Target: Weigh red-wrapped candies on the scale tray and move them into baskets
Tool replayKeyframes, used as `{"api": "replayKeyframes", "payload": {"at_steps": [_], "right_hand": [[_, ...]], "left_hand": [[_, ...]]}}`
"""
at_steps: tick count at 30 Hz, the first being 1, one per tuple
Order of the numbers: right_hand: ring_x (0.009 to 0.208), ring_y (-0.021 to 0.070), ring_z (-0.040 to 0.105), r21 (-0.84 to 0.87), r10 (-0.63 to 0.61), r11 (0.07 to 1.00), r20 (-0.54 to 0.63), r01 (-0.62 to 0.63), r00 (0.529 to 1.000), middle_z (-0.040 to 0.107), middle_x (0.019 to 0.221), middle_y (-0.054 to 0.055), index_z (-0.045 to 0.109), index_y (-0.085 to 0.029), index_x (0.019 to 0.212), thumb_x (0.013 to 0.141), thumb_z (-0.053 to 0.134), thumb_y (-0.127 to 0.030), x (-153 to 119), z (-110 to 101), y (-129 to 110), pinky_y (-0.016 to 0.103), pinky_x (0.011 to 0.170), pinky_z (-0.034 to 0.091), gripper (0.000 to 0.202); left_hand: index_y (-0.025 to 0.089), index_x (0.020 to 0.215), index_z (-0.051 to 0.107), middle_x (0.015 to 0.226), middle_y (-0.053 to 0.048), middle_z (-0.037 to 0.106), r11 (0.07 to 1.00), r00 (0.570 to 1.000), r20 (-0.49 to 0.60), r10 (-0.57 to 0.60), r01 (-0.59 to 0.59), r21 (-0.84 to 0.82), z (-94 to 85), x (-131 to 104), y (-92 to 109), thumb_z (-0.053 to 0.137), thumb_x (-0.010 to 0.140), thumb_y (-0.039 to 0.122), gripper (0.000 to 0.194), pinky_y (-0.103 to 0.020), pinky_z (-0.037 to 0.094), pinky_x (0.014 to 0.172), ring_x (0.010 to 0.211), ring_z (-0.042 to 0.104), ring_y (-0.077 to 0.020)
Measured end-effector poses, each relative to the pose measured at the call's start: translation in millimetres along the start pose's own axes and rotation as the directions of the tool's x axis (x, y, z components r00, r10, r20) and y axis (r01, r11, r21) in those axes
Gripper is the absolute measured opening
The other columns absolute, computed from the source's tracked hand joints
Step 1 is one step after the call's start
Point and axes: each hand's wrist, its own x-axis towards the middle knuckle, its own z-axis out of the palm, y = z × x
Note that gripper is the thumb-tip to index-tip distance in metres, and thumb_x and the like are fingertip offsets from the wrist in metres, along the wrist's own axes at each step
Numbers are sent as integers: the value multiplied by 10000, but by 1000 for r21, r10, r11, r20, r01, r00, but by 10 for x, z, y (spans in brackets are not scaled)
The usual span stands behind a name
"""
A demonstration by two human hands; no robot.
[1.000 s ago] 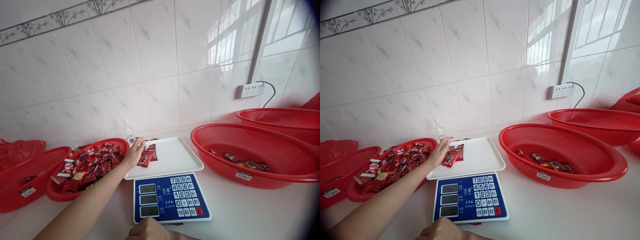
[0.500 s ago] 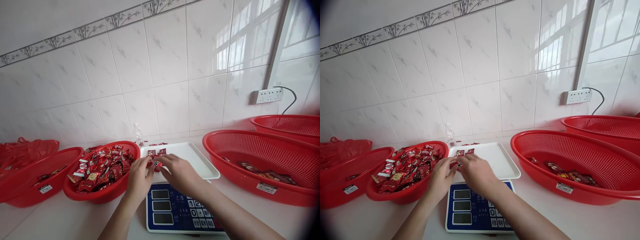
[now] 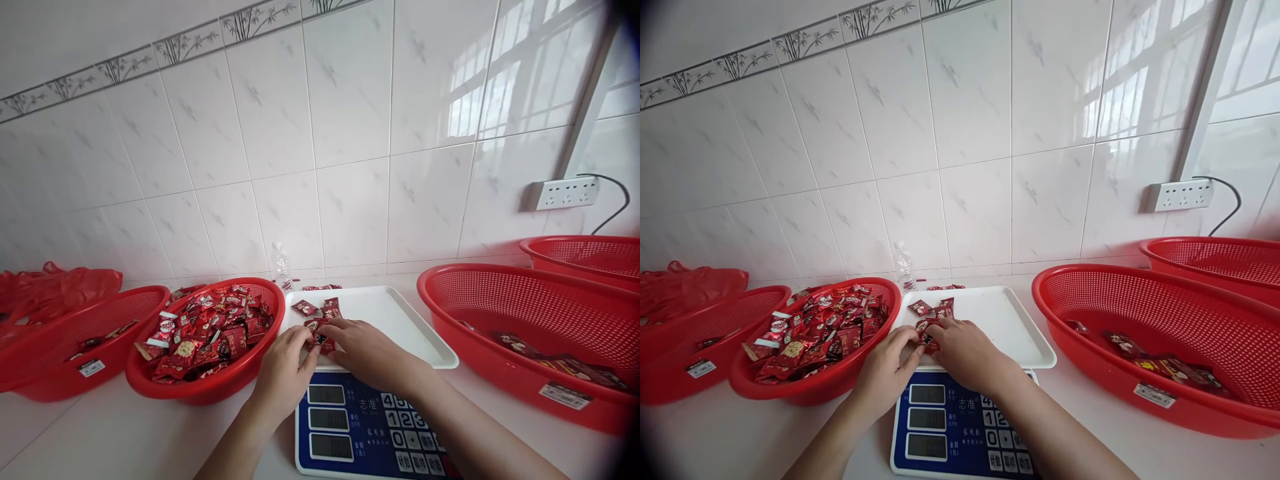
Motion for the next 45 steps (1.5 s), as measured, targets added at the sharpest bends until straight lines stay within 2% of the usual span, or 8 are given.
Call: {"api": "replayKeyframes", "payload": {"at_steps": [12,21,25,30,35,39,42,45], "right_hand": [[762,191,663,53,108,993,-134,-101,985,713,912,83,613,-189,1093,906,387,-145,53,-36,90,281,628,444,297],[727,200,658,250,418,899,-245,-359,875,719,828,65,598,-190,1135,951,302,-261,9,-373,141,302,616,467,356],[643,159,622,530,385,820,-232,-215,893,674,719,13,612,-202,1063,935,352,-296,-1,-384,50,286,609,481,304],[681,132,616,752,177,659,-194,31,965,656,781,20,577,-180,1055,943,382,-297,10,-213,-138,273,639,511,254],[871,165,651,623,157,782,-166,-20,974,680,1018,59,535,-218,1160,941,420,-254,21,-179,-64,323,781,522,250],[1226,271,504,187,271,950,-96,-250,958,532,1349,119,484,-229,1324,929,429,-226,27,-173,183,446,975,432,399],[1358,313,339,102,233,967,22,-234,972,452,1437,109,511,-218,1339,920,452,-251,25,-116,295,504,1062,338,424],[1350,283,361,138,121,981,103,-135,987,508,1399,71,579,-225,1278,916,465,-275,23,-79,298,469,1090,322,383]], "left_hand": [[224,965,538,902,-47,666,969,974,-194,-119,72,-236,10,12,-124,381,934,301,178,-286,508,722,797,644,-179],[203,1015,610,1057,-81,672,942,951,-285,-122,20,-335,21,15,-106,417,916,271,227,-314,532,810,914,652,-190],[196,1077,623,1128,-97,648,902,959,-248,-140,20,-432,13,-6,-67,423,935,315,272,-324,554,812,939,651,-196],[203,1152,597,1202,-102,602,855,979,-196,-57,-53,-516,17,-41,11,542,890,365,312,-342,551,873,1069,610,-227],[196,1099,609,1128,-95,634,852,962,-243,-124,-22,-524,28,-25,2,525,902,365,272,-343,534,882,1041,621,-224],[194,1135,586,1158,-101,617,826,954,-234,-186,23,-564,11,4,-21,465,928,407,321,-353,527,870,1055,607,-231],[197,1135,590,1145,-102,618,843,947,-250,-200,37,-536,-11,12,-15,437,939,417,332,-354,508,886,1066,594,-234],[199,1135,594,1133,-100,622,863,944,-263,-198,41,-503,-30,14,-12,436,940,411,328,-344,496,888,1065,590,-231]]}}
